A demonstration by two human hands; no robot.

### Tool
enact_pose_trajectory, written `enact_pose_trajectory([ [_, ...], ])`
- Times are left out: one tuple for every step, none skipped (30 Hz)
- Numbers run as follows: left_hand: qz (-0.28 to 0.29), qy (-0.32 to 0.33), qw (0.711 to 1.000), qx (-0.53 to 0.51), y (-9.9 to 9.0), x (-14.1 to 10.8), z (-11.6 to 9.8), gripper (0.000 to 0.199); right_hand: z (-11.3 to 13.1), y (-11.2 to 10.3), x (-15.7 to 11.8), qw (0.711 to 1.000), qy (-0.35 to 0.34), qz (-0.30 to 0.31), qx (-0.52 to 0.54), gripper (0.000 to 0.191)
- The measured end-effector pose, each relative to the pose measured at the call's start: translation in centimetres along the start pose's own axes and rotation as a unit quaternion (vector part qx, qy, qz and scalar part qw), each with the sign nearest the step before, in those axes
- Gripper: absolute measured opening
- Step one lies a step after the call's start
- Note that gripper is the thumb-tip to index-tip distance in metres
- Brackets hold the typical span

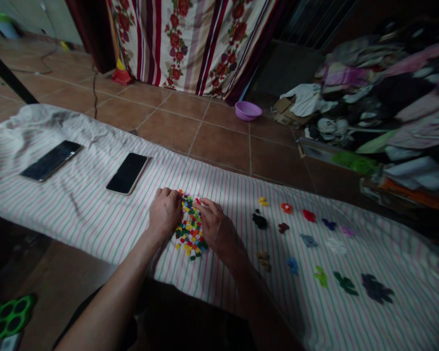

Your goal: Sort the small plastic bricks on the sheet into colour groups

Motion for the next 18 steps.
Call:
enact_pose_trajectory([
  [0.004, -0.002, 1.000, 0.005, 0.0, 0.0, 0.1, 0.023, 0.0, 0.0, 0.0, 1.000, -0.002, 0.000, -0.001, 0.051],
  [0.007, -0.004, 1.000, 0.008, -0.1, 0.0, 0.1, 0.022, 0.0, 0.0, -0.1, 1.000, -0.003, -0.002, -0.003, 0.050],
  [0.009, -0.004, 1.000, 0.010, -0.2, -0.1, 0.2, 0.021, 0.0, 0.0, -0.1, 1.000, -0.005, -0.003, -0.005, 0.050],
  [0.010, -0.003, 1.000, 0.011, -0.2, -0.1, 0.3, 0.021, 0.0, 0.0, -0.2, 1.000, -0.006, -0.004, -0.007, 0.049],
  [0.009, -0.001, 1.000, 0.012, -0.3, -0.2, 0.4, 0.021, 0.0, 0.0, -0.3, 1.000, -0.006, -0.005, -0.009, 0.048],
  [0.006, 0.004, 1.000, 0.009, -0.4, -0.2, 0.5, 0.020, -0.1, 0.0, -0.3, 1.000, -0.005, -0.006, -0.011, 0.048],
  [0.002, 0.010, 1.000, 0.004, -0.6, -0.2, 0.6, 0.019, -0.1, 0.0, -0.4, 1.000, -0.004, -0.006, -0.012, 0.047],
  [-0.002, 0.016, 1.000, -0.005, -0.6, -0.3, 0.6, 0.018, -0.2, 0.1, -0.4, 1.000, -0.002, -0.007, -0.012, 0.046],
  [-0.004, 0.022, 1.000, -0.017, -0.7, -0.3, 0.7, 0.017, -0.2, 0.1, -0.5, 1.000, -0.001, -0.008, -0.011, 0.045],
  [-0.006, 0.027, 0.999, -0.031, -0.7, -0.3, 0.8, 0.016, -0.2, 0.2, -0.5, 1.000, 0.000, -0.011, -0.010, 0.044],
  [-0.006, 0.029, 0.999, -0.044, -0.8, -0.4, 0.9, 0.016, -0.3, 0.2, -0.6, 1.000, -0.001, -0.013, -0.008, 0.044],
  [-0.006, 0.031, 0.998, -0.055, -0.8, -0.4, 1.0, 0.014, -0.2, 0.3, -0.6, 1.000, -0.002, -0.016, -0.004, 0.044],
  [-0.007, 0.033, 0.997, -0.063, -0.9, -0.4, 1.1, 0.013, -0.2, 0.3, -0.6, 1.000, -0.003, -0.022, 0.001, 0.044],
  [-0.009, 0.034, 0.997, -0.070, -1.0, -0.4, 1.2, 0.012, -0.2, 0.2, -0.6, 1.000, -0.004, -0.026, 0.005, 0.045],
  [-0.012, 0.034, 0.997, -0.074, -1.2, -0.4, 1.3, 0.010, -0.2, 0.2, -0.6, 0.999, -0.005, -0.030, 0.009, 0.045],
  [-0.016, 0.033, 0.996, -0.079, -1.3, -0.4, 1.4, 0.008, -0.2, 0.2, -0.6, 0.999, -0.005, -0.032, 0.011, 0.045],
  [-0.018, 0.028, 0.996, -0.083, -1.4, -0.4, 1.5, 0.006, -0.2, 0.1, -0.6, 0.999, -0.004, -0.033, 0.012, 0.045],
  [-0.019, 0.019, 0.996, -0.088, -1.4, -0.3, 1.7, 0.005, -0.2, 0.1, -0.6, 0.999, -0.003, -0.033, 0.011, 0.044],
])
Point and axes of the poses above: each hand's wrist, its own x-axis towards the middle knuckle, its own y-axis out of the palm, z = x × y, the point moved 10 cm from there along x, towards the middle knuckle, and after that the axes turned 15 degrees about -z, right-handed, at the moved point
